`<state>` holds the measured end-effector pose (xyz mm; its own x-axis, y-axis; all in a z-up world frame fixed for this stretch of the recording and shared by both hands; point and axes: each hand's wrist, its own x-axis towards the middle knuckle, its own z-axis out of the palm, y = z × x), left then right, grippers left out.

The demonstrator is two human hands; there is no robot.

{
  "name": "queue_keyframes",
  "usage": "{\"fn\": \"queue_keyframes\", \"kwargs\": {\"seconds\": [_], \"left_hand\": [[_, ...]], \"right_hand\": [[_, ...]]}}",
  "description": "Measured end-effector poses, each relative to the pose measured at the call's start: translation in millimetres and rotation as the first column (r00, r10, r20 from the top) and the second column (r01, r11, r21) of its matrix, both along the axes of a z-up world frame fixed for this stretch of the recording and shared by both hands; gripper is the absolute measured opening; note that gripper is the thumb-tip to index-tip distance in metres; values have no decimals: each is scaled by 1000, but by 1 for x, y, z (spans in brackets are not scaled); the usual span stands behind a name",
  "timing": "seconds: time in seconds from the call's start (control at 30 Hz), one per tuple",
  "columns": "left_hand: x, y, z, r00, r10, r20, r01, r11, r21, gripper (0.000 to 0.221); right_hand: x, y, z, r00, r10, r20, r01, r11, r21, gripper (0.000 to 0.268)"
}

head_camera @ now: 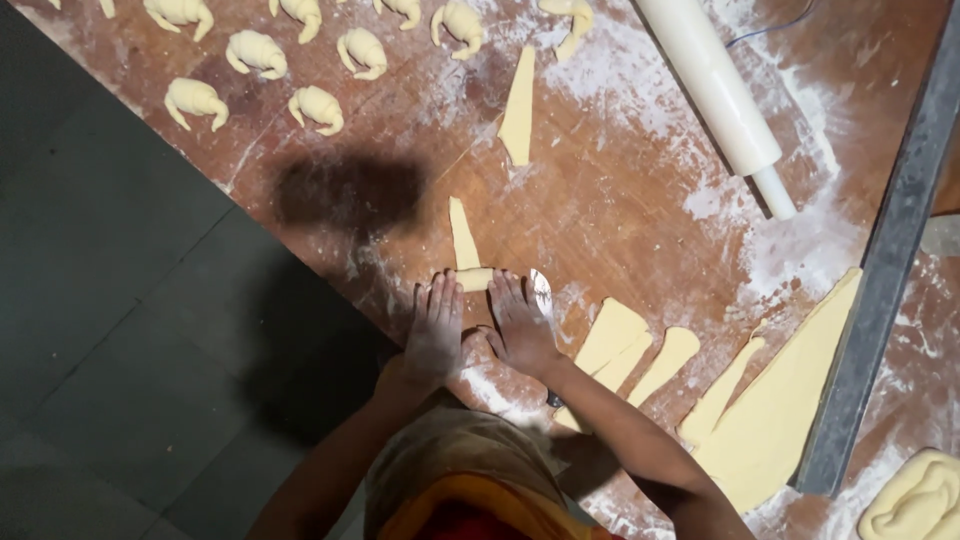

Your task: Rolling and shaping croissant dough on a floured table.

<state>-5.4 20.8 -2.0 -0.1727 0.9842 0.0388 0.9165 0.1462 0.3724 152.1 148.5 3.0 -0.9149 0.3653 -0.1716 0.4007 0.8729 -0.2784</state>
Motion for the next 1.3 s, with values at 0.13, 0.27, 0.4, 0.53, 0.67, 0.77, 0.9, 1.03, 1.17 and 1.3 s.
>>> {"fn": "queue_keyframes", "kwargs": {"seconds": [0.13, 0.27, 0.4, 0.53, 0.67, 0.77, 0.9, 1.03, 1.17, 1.3], "left_hand": [[-15, 21, -2, 998, 30, 64, -33, 999, 35, 97], [-27, 37, 17, 987, 141, 81, -147, 986, 74, 95], [-22, 34, 24, 983, 167, 76, -166, 986, -18, 101], [-12, 24, 8, 984, 126, 127, -138, 987, 87, 98], [-36, 55, -1, 981, 190, 37, -192, 980, 59, 100], [-52, 69, 5, 969, 240, 53, -246, 958, 150, 98], [-52, 64, 18, 982, 188, -32, -190, 981, -41, 101], [-45, 57, 1, 984, 143, 105, -156, 979, 134, 99], [-67, 84, -4, 976, 175, 127, -190, 974, 122, 99], [-82, 97, -3, 978, 198, 62, -205, 968, 144, 95]], "right_hand": [[-21, 22, -5, 1000, -10, -26, 10, 1000, -12, 85], [-37, 45, 4, 993, -16, -115, 13, 1000, -26, 85], [-22, 43, 9, 988, 28, -151, -38, 998, -59, 86], [-28, 43, 0, 996, 53, -71, -59, 995, -84, 89], [-55, 68, -7, 998, 23, -64, -25, 999, -30, 88], [-70, 85, 4, 995, 21, -95, -23, 1000, -20, 86], [-58, 83, 7, 989, 46, -138, -56, 996, -70, 88], [-62, 81, -4, 991, 66, -114, -75, 994, -80, 88], [-83, 94, -11, 994, 18, -106, -18, 1000, 2, 88], [-96, 108, -4, 993, 14, -121, -11, 1000, 25, 90]]}}
